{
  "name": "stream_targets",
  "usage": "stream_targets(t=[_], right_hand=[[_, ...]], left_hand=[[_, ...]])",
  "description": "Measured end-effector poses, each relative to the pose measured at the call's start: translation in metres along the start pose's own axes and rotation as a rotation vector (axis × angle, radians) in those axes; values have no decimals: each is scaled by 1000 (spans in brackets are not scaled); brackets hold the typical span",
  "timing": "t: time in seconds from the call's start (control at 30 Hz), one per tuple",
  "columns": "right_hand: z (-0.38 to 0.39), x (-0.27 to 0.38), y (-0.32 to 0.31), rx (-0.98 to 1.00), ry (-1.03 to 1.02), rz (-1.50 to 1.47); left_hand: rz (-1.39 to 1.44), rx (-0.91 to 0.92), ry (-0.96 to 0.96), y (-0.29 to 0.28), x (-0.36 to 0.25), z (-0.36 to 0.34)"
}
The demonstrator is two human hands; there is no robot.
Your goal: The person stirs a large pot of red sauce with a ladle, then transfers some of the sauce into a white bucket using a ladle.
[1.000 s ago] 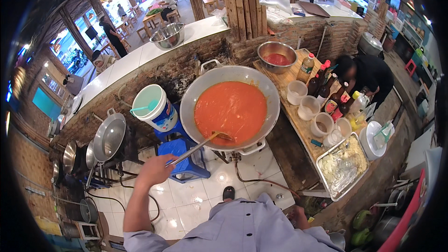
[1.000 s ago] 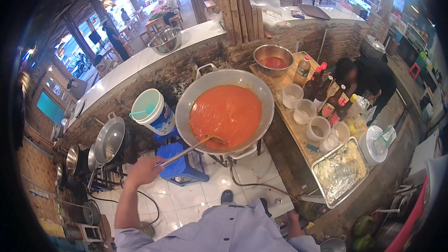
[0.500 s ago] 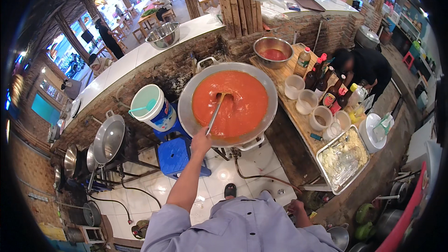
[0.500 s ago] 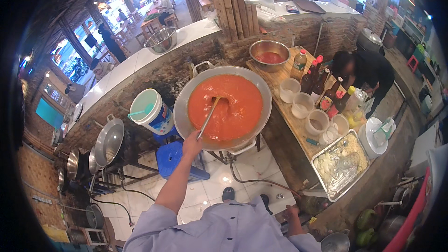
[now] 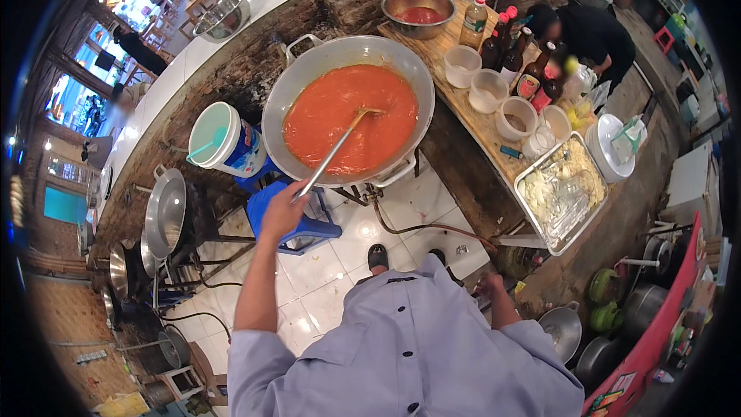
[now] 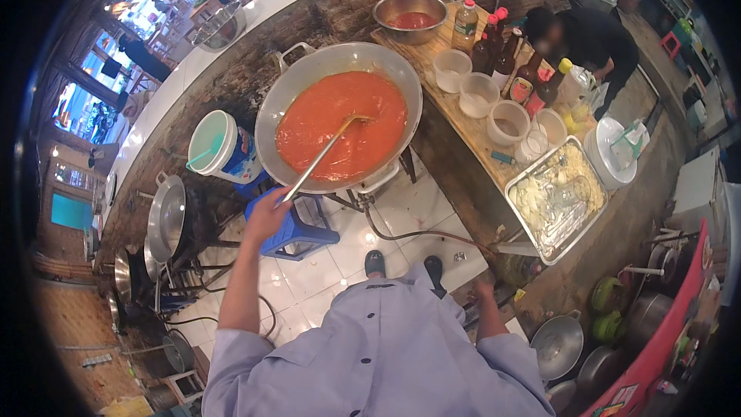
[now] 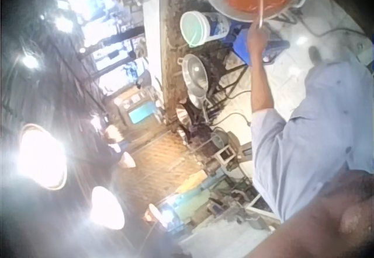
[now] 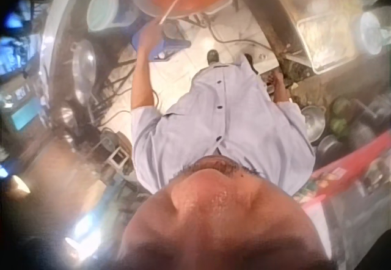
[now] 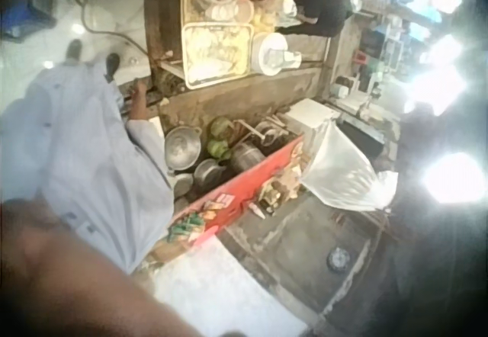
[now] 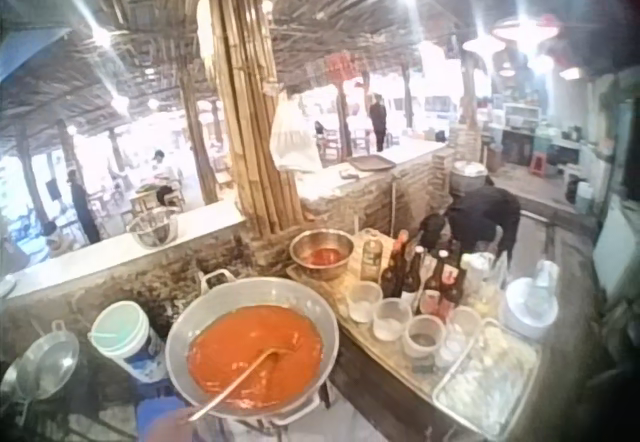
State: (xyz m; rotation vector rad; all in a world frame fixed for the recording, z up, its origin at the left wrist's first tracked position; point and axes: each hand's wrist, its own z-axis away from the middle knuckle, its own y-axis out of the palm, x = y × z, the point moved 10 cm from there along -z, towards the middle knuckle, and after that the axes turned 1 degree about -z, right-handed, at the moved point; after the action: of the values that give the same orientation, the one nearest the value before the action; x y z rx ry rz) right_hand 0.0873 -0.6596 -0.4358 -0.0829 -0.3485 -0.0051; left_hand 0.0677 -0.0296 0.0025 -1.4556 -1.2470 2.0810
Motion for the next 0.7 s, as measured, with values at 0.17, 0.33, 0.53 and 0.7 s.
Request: stream_targets(t=[0.17,0.33,0.53,0.7], right_hand=[[29,28,7,-48,-39,51],[25,19,9,8,-3,35],[20,12,19,-6,19,112],[5,16,16,30,2,51]], left_hand=[[-22,64,-90,-103,-42,73],[-277,172,-309,-137,-71,87],[-341,171,-293,-69,-4,30],[-506,29,-215,-12,20,-26]])
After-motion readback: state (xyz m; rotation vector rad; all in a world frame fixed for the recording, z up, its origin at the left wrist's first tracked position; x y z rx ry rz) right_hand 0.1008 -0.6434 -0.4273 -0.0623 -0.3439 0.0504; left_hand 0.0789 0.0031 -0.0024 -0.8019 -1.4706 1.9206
